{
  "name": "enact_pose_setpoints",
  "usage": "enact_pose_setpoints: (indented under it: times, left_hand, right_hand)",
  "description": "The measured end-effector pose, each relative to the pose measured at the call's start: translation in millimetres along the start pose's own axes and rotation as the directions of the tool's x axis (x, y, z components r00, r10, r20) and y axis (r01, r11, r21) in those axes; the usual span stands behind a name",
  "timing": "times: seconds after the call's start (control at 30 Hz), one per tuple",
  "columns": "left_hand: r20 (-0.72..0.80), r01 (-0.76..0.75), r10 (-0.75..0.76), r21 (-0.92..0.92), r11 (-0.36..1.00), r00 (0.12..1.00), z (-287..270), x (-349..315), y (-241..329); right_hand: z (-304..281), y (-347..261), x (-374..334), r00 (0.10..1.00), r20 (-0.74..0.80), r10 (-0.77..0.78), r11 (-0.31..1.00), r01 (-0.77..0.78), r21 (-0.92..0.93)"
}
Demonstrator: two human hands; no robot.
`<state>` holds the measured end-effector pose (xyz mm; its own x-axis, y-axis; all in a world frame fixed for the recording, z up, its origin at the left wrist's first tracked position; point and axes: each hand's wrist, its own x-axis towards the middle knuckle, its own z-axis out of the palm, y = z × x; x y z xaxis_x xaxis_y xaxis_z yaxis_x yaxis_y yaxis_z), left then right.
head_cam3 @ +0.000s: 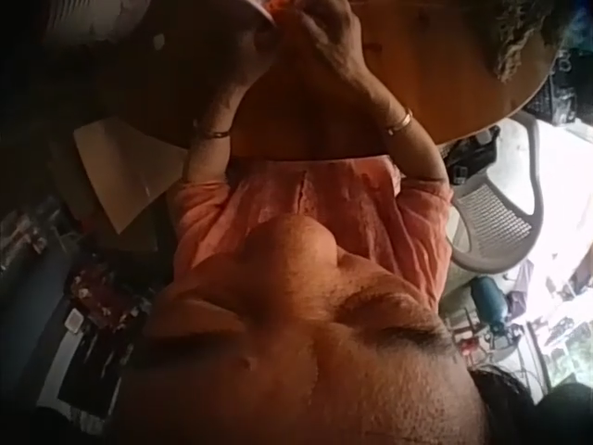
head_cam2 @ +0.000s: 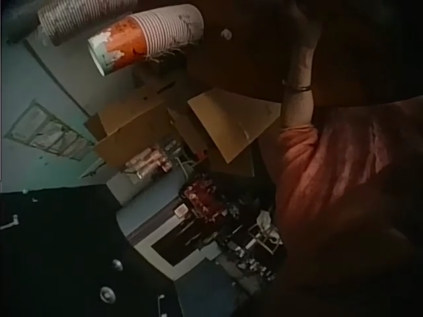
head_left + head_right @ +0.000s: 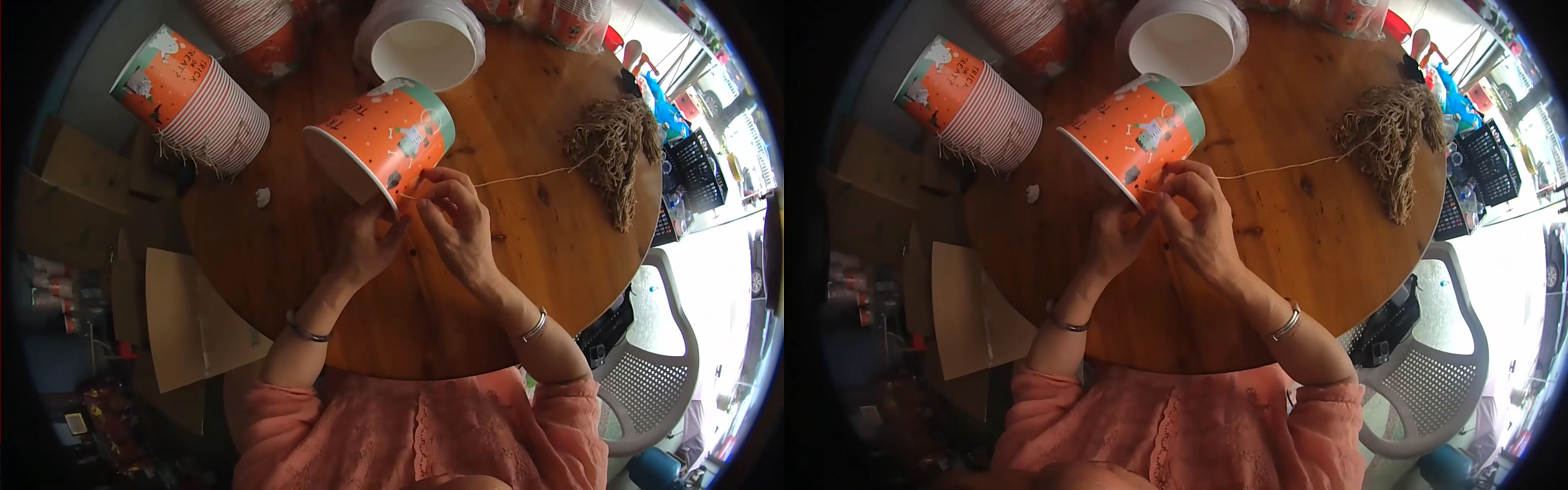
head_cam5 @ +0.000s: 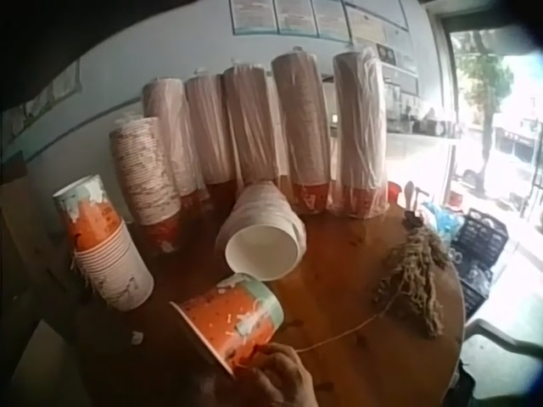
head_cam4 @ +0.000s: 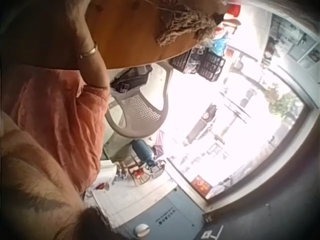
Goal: Manually attaching string handles to paper buckets.
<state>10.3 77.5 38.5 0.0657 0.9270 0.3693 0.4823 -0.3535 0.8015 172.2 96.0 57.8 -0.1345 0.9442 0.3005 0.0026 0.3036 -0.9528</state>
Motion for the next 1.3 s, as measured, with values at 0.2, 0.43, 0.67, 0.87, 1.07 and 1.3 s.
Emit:
enact_pose_setpoints:
  times: [0.2,0.43,0.67,0.87,1.07,1.3]
  left_hand:
    - [-0.025,-0.040,0.040,0.004,0.999,0.999,3.3,1.0,-5.2]
    - [0.070,-0.055,0.057,-0.035,0.998,0.996,0.3,1.6,0.7]
    - [-0.098,-0.204,0.187,-0.205,0.957,0.977,7.8,2.5,14.7]
    - [-0.207,-0.004,-0.069,-0.330,0.944,0.976,21.5,-6.4,13.0]
    - [-0.197,0.057,-0.186,-0.523,0.851,0.963,23.6,-7.8,17.3]
    - [-0.242,0.018,-0.146,-0.460,0.887,0.959,24.9,-1.2,33.3]
  right_hand:
    - [-0.3,0.7,4.4,1.000,0.005,0.015,0.999,-0.015,0.035]
    - [-0.6,2.0,5.3,0.999,-0.024,-0.045,0.996,0.043,-0.081]
    - [-1.9,-6.0,4.7,0.998,-0.048,-0.034,0.998,0.031,-0.058]
    - [-2.3,-3.2,2.9,0.992,-0.010,-0.128,0.982,0.125,-0.138]
    - [-3.4,-4.5,2.2,0.990,0.018,-0.140,0.977,0.141,-0.157]
    - [-5.4,-2.3,4.7,0.973,-0.004,-0.232,0.954,0.227,-0.195]
